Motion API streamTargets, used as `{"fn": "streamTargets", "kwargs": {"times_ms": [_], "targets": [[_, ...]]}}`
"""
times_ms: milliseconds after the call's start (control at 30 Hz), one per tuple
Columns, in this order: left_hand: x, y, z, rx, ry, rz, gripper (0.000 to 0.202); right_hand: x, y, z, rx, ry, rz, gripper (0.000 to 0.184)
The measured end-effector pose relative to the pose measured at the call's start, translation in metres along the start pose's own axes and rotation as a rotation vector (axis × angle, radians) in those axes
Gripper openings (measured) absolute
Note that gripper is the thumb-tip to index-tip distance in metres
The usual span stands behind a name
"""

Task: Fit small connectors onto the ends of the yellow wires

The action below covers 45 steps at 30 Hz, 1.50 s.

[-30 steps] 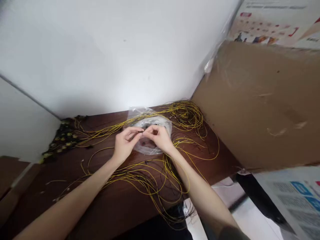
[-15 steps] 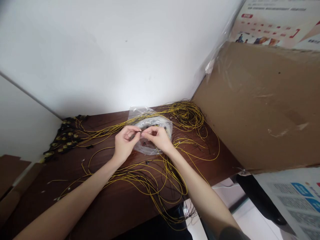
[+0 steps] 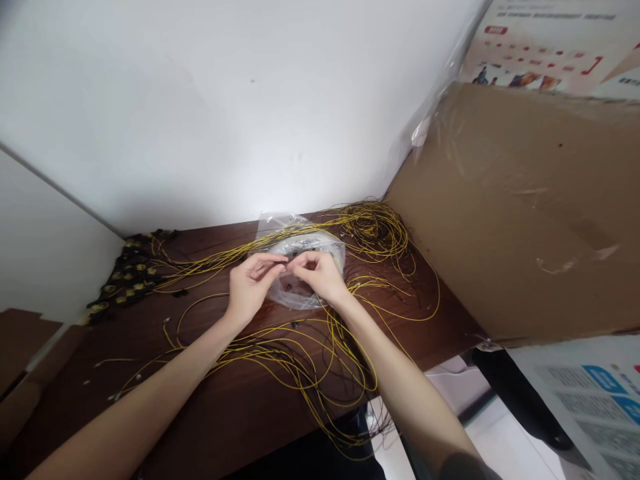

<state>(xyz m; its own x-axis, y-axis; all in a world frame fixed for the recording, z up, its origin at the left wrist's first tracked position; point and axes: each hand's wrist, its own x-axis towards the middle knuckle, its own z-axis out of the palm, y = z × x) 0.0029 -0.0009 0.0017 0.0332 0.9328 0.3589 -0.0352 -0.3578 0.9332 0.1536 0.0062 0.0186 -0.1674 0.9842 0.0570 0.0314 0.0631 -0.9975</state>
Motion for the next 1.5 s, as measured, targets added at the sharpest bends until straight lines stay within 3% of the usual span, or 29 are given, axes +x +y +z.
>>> {"fn": "streamTargets", "kwargs": {"times_ms": [1500], "targets": [[-0.0027,-0.0024,0.0011,0.031,0.025,0.082,0.009,0.0011,0.001,0.0036,-0.014,0.039,-0.016,0.012]]}}
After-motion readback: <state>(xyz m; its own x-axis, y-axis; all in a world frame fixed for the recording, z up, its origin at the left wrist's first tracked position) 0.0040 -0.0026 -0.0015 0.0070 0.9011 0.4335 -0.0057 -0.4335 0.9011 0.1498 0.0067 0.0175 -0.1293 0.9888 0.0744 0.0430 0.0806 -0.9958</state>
